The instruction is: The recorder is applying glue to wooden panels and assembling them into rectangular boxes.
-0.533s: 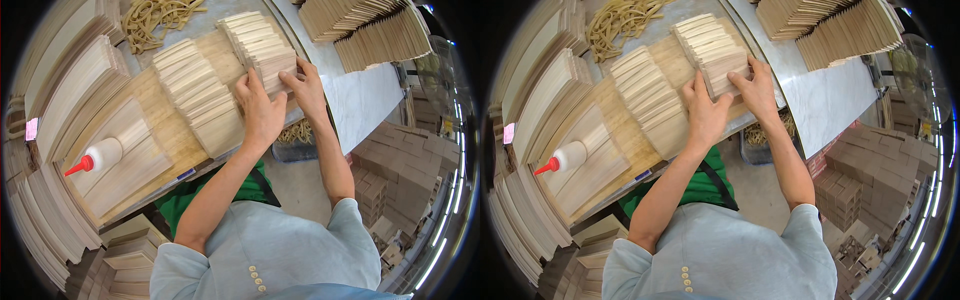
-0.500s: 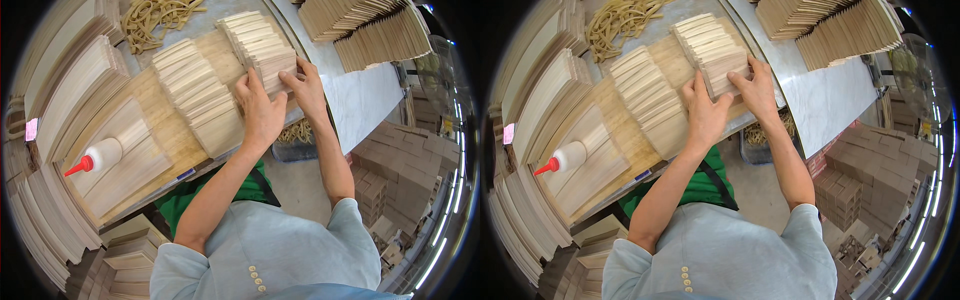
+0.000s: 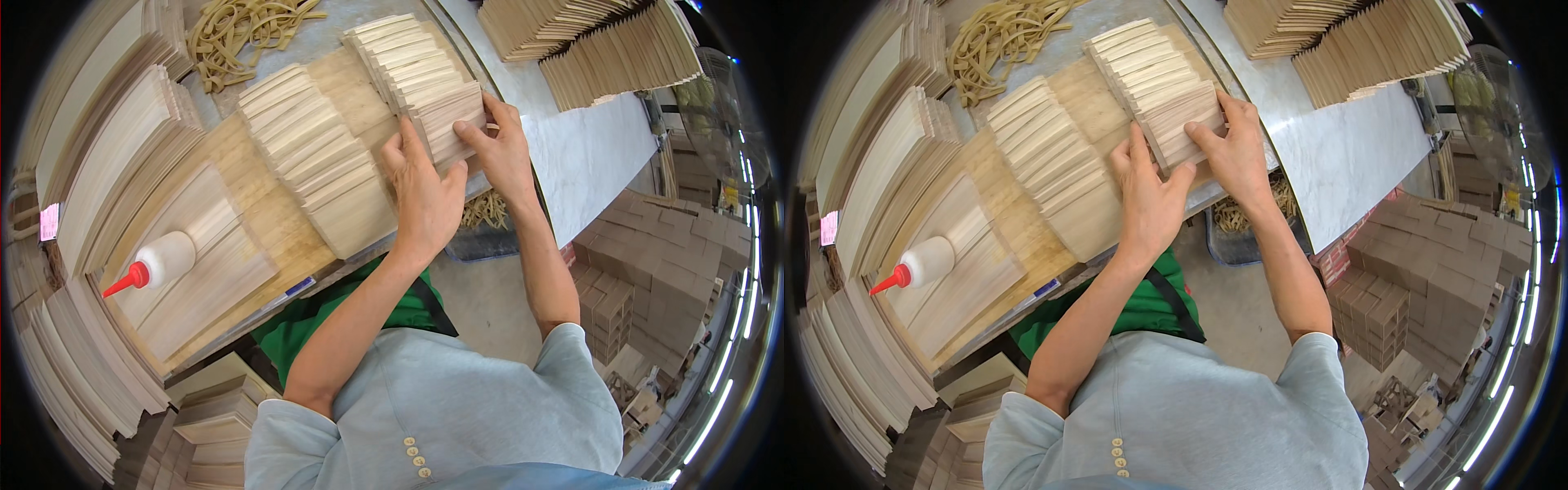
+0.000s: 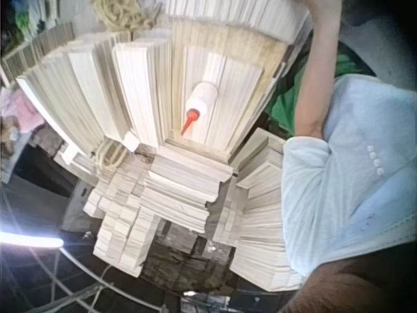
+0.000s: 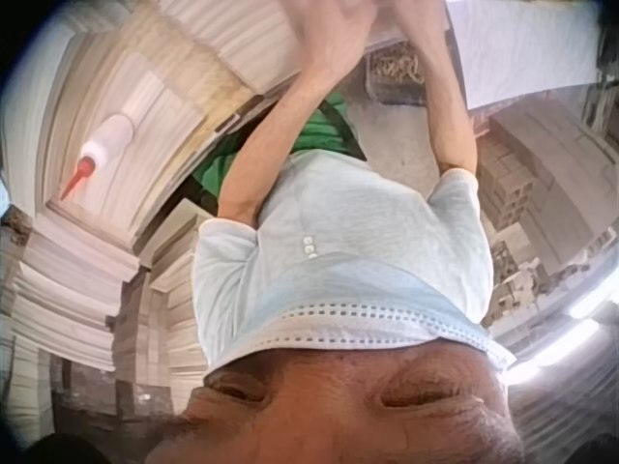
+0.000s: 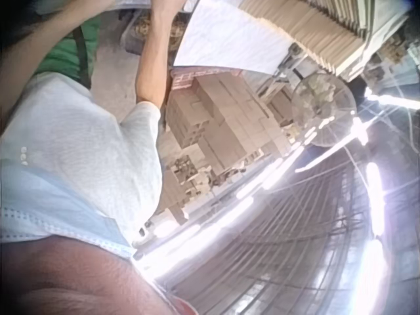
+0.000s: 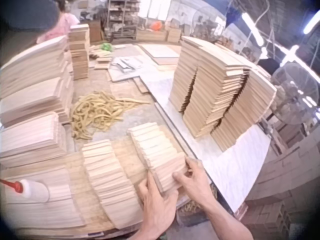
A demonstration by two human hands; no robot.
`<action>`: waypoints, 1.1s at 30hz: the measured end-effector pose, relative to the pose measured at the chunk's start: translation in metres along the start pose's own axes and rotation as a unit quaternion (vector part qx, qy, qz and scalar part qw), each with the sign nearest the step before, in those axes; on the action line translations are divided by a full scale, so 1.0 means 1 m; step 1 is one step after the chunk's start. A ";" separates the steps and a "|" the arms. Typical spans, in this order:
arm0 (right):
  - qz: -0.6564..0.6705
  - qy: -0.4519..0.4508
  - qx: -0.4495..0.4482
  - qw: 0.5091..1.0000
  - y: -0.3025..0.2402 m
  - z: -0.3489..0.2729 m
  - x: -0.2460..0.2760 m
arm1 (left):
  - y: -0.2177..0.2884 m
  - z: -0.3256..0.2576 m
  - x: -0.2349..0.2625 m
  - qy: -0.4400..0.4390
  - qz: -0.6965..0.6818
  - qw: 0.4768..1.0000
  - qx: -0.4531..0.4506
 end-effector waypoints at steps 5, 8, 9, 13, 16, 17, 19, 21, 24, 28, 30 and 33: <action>0.002 0.024 0.017 1.000 0.007 -0.002 -0.006 | -0.003 -0.002 -0.003 0.019 0.026 0.999 -0.004; -0.015 0.019 0.006 1.000 0.004 -0.005 -0.006 | -0.003 -0.002 -0.003 0.023 0.060 0.998 -0.021; -0.017 0.024 0.010 1.000 -0.001 -0.007 -0.006 | -0.002 -0.003 -0.002 0.022 0.060 0.998 -0.021; -0.042 0.045 0.033 0.998 -0.001 -0.012 -0.001 | 0.003 -0.009 -0.001 0.005 0.047 0.999 -0.020; -0.027 0.028 0.004 0.999 -0.007 -0.021 0.004 | -0.001 -0.016 -0.004 -0.010 0.018 1.000 -0.013; -0.026 0.029 0.003 0.999 -0.006 -0.022 0.004 | -0.004 -0.018 -0.006 -0.013 -0.003 1.000 -0.015; -0.027 0.017 -0.003 0.999 0.001 -0.022 0.003 | -0.008 -0.018 -0.008 -0.011 -0.005 1.000 -0.012; -0.032 0.019 -0.006 0.999 0.003 -0.022 0.002 | -0.012 -0.019 -0.010 -0.010 -0.007 1.000 -0.009; -0.048 0.021 -0.003 0.999 0.005 -0.020 0.001 | -0.013 -0.018 -0.010 -0.003 0.011 1.000 -0.020; -0.050 0.048 0.014 0.998 0.004 -0.017 0.001 | -0.005 -0.017 -0.006 -0.008 0.016 0.999 -0.029; -0.052 0.069 0.026 0.996 0.005 -0.021 0.005 | -0.001 -0.022 -0.005 -0.014 0.030 0.999 -0.035; -0.015 0.085 0.047 0.995 0.000 -0.032 0.010 | 0.007 -0.044 0.012 0.009 0.048 0.995 -0.086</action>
Point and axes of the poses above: each hand's wrist, its own z-axis towards the middle knuckle, its own x-axis out of the back of the hand, y = z × x, the point moved 4 cm from there along z, towards the middle knuckle, and after that the axes turned 3 degrees about -y, right-handed, at the moved point
